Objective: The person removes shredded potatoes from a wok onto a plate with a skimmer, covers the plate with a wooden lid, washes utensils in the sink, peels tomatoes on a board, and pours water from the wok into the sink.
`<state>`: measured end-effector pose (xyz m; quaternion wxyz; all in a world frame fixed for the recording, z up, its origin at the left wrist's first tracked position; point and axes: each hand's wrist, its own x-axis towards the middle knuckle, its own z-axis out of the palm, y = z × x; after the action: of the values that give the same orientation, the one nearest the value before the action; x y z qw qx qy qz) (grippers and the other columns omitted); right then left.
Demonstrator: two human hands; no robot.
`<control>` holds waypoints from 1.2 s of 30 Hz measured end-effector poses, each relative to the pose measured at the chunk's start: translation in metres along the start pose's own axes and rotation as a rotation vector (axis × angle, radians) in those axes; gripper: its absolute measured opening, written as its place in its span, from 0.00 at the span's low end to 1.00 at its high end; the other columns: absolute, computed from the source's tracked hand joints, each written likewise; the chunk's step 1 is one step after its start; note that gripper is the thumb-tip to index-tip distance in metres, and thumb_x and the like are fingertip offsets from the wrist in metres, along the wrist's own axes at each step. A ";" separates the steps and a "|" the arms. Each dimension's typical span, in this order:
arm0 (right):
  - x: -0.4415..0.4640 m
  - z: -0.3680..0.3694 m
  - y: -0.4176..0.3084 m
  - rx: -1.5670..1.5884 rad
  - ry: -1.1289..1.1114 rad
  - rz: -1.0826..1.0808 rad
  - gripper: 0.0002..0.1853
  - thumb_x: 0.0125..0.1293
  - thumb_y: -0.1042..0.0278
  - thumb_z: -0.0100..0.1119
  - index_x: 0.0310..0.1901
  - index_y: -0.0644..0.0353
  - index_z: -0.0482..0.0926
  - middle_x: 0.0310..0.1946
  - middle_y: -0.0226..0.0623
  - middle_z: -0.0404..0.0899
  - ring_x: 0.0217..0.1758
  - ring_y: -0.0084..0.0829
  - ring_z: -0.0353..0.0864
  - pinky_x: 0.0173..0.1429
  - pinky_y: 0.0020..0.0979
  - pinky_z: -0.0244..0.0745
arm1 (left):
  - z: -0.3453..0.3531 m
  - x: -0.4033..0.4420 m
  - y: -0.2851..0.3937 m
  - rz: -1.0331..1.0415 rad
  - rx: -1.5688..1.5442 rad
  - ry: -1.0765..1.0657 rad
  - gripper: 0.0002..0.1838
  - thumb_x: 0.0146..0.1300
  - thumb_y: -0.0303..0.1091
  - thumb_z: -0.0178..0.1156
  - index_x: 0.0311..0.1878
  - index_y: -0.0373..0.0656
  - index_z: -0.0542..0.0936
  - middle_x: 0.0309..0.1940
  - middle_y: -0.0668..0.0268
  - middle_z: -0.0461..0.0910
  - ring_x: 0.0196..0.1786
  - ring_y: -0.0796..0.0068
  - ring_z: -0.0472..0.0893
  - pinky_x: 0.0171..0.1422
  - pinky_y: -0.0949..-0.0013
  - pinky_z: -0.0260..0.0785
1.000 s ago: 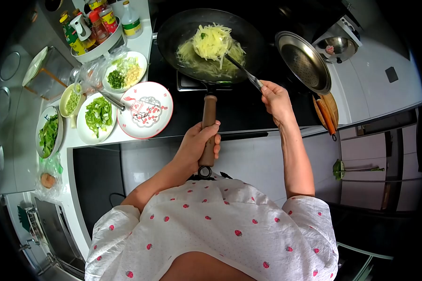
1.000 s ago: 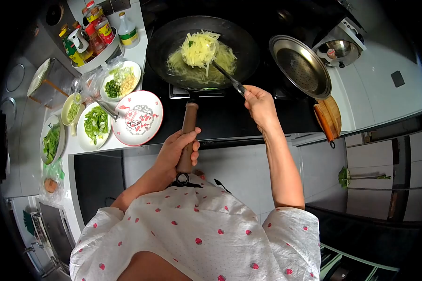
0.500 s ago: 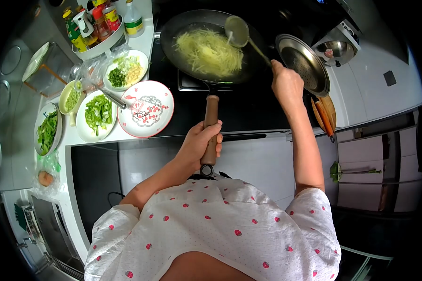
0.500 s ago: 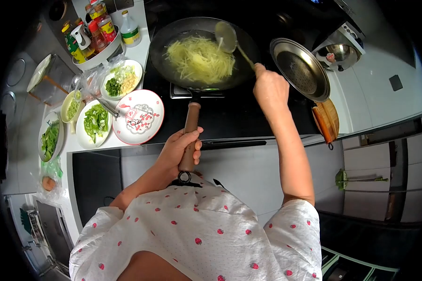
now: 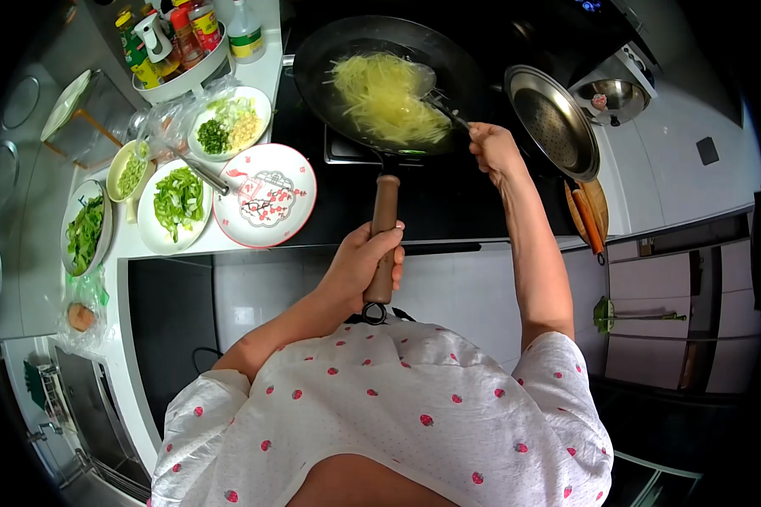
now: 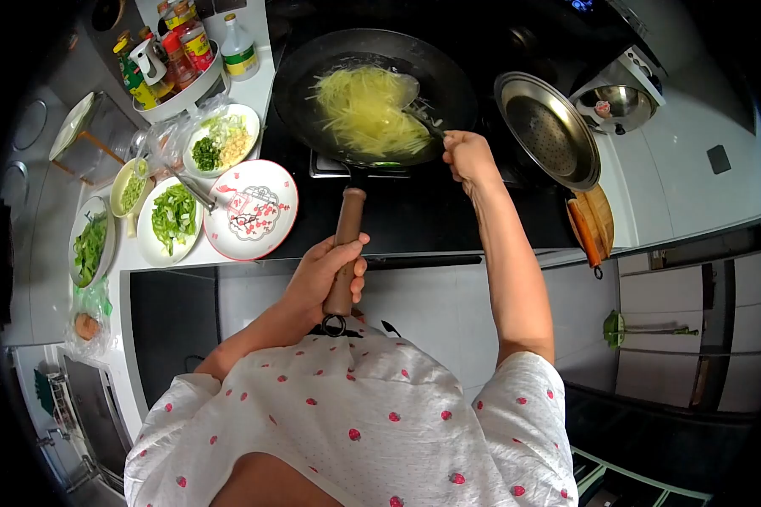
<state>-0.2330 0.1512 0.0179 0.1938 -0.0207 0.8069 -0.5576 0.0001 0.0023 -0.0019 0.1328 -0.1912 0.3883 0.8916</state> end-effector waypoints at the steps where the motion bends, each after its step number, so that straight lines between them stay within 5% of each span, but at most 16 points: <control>1: -0.006 -0.001 -0.001 0.057 -0.014 0.008 0.12 0.64 0.70 0.47 0.43 0.67 0.75 0.17 0.29 0.70 0.14 0.19 0.61 0.17 0.22 0.56 | 0.000 0.000 0.000 0.001 -0.002 -0.002 0.14 0.61 0.39 0.53 0.46 0.44 0.67 0.23 0.69 0.70 0.20 0.82 0.71 0.22 0.78 0.66; 3: -0.017 -0.001 -0.003 0.171 -0.041 0.025 0.11 0.64 0.70 0.46 0.44 0.66 0.75 0.15 0.25 0.64 0.11 0.16 0.53 0.14 0.20 0.48 | 0.000 0.000 0.000 0.005 -0.003 -0.004 0.14 0.61 0.39 0.53 0.46 0.44 0.68 0.23 0.69 0.70 0.20 0.82 0.71 0.22 0.77 0.66; 6: -0.037 -0.003 -0.011 0.109 -0.004 -0.071 0.11 0.64 0.71 0.46 0.42 0.68 0.75 0.17 0.25 0.68 0.13 0.16 0.57 0.16 0.20 0.53 | 0.000 -0.002 0.000 0.005 0.005 -0.002 0.14 0.61 0.39 0.53 0.46 0.44 0.68 0.23 0.69 0.70 0.20 0.82 0.71 0.22 0.77 0.66; 9: -0.035 0.000 -0.008 -0.143 0.119 -0.333 0.10 0.62 0.72 0.49 0.41 0.65 0.77 0.17 0.33 0.73 0.13 0.26 0.68 0.19 0.26 0.64 | 0.001 -0.002 0.001 0.002 0.010 0.001 0.14 0.61 0.39 0.53 0.46 0.44 0.68 0.23 0.69 0.70 0.21 0.82 0.71 0.23 0.77 0.66; 12: -0.032 0.007 -0.004 -0.752 0.450 -0.933 0.10 0.59 0.73 0.51 0.41 0.60 0.79 0.21 0.44 0.77 0.21 0.39 0.77 0.27 0.35 0.72 | 0.000 -0.002 0.002 0.005 0.010 -0.015 0.14 0.61 0.39 0.53 0.46 0.44 0.68 0.24 0.69 0.70 0.22 0.82 0.71 0.24 0.77 0.66; 22: -0.043 0.018 -0.027 -1.233 0.590 -0.807 0.17 0.51 0.78 0.49 0.43 0.54 0.77 0.25 0.47 0.76 0.26 0.46 0.78 0.30 0.40 0.74 | -0.004 -0.001 -0.001 0.024 -0.008 -0.051 0.17 0.62 0.39 0.52 0.50 0.41 0.66 0.24 0.68 0.71 0.23 0.81 0.71 0.24 0.76 0.66; 36: -0.031 0.058 -0.034 -0.952 0.264 -0.593 0.13 0.55 0.66 0.56 0.43 0.53 0.79 0.36 0.43 0.79 0.41 0.42 0.78 0.47 0.35 0.71 | -0.007 0.002 -0.004 0.028 -0.042 -0.078 0.16 0.62 0.39 0.53 0.49 0.42 0.67 0.23 0.68 0.71 0.22 0.80 0.72 0.23 0.76 0.67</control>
<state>-0.1911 0.0947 0.0397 -0.1036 -0.2611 0.9461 -0.1613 0.0015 0.0001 -0.0102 0.1313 -0.1534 0.3666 0.9082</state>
